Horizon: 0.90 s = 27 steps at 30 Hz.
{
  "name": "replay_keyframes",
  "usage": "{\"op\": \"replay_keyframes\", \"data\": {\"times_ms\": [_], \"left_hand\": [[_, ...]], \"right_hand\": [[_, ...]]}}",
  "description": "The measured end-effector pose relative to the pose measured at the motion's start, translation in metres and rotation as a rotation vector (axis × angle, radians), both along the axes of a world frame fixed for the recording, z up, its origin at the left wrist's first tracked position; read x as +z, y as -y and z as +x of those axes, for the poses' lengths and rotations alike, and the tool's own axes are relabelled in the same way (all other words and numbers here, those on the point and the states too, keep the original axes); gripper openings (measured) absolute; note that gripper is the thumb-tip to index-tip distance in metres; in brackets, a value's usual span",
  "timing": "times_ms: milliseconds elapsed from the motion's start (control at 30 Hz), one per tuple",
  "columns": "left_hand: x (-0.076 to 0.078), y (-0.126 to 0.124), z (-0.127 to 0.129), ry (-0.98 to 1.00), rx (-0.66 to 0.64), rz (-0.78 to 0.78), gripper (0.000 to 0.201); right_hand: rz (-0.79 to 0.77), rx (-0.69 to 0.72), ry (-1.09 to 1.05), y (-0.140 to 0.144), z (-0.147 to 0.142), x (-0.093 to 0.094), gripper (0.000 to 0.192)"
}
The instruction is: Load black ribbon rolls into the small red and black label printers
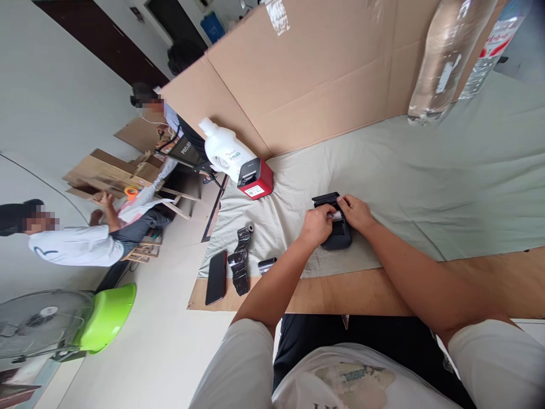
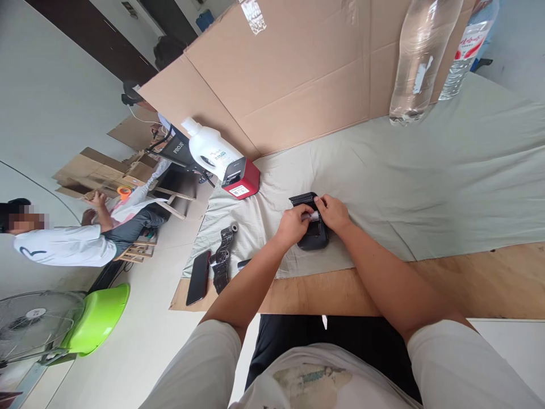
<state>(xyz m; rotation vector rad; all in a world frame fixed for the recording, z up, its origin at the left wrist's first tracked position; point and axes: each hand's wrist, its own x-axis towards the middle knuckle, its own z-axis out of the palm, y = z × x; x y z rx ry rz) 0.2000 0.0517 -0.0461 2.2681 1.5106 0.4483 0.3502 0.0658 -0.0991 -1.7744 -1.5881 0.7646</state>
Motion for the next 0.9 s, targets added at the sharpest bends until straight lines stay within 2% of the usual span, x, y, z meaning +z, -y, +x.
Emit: {"op": "replay_keyframes", "data": {"times_ms": [167, 300, 367, 433, 567, 667, 767, 900], "left_hand": [[-0.006, -0.002, -0.001, -0.026, -0.069, -0.003, 0.018], [-0.013, 0.013, -0.009, 0.021, -0.116, 0.086, 0.019], [-0.018, 0.025, -0.014, 0.052, -0.062, 0.193, 0.02], [-0.025, 0.037, -0.017, 0.093, 0.025, 0.288, 0.031], [-0.044, 0.047, -0.021, 0.238, 0.146, 0.388, 0.047], [-0.058, 0.046, -0.021, 0.355, 0.183, 0.423, 0.054], [-0.064, 0.044, -0.021, 0.404, 0.179, 0.408, 0.058], [-0.064, 0.044, -0.024, 0.324, 0.093, 0.387, 0.043]], "right_hand": [[0.017, 0.003, -0.031, 0.0, 0.001, -0.002, 0.042], [0.019, 0.012, -0.078, -0.002, 0.0, -0.004, 0.041], [0.044, 0.014, -0.179, -0.002, 0.0, -0.005, 0.038], [0.098, 0.024, -0.335, -0.002, -0.001, -0.007, 0.04], [0.175, 0.04, -0.512, 0.001, -0.002, -0.006, 0.046], [0.153, 0.058, -0.497, 0.003, -0.002, -0.005, 0.045], [0.112, 0.087, -0.463, 0.003, -0.003, -0.005, 0.033], [0.151, 0.143, -0.401, 0.002, -0.003, -0.007, 0.027]]}}
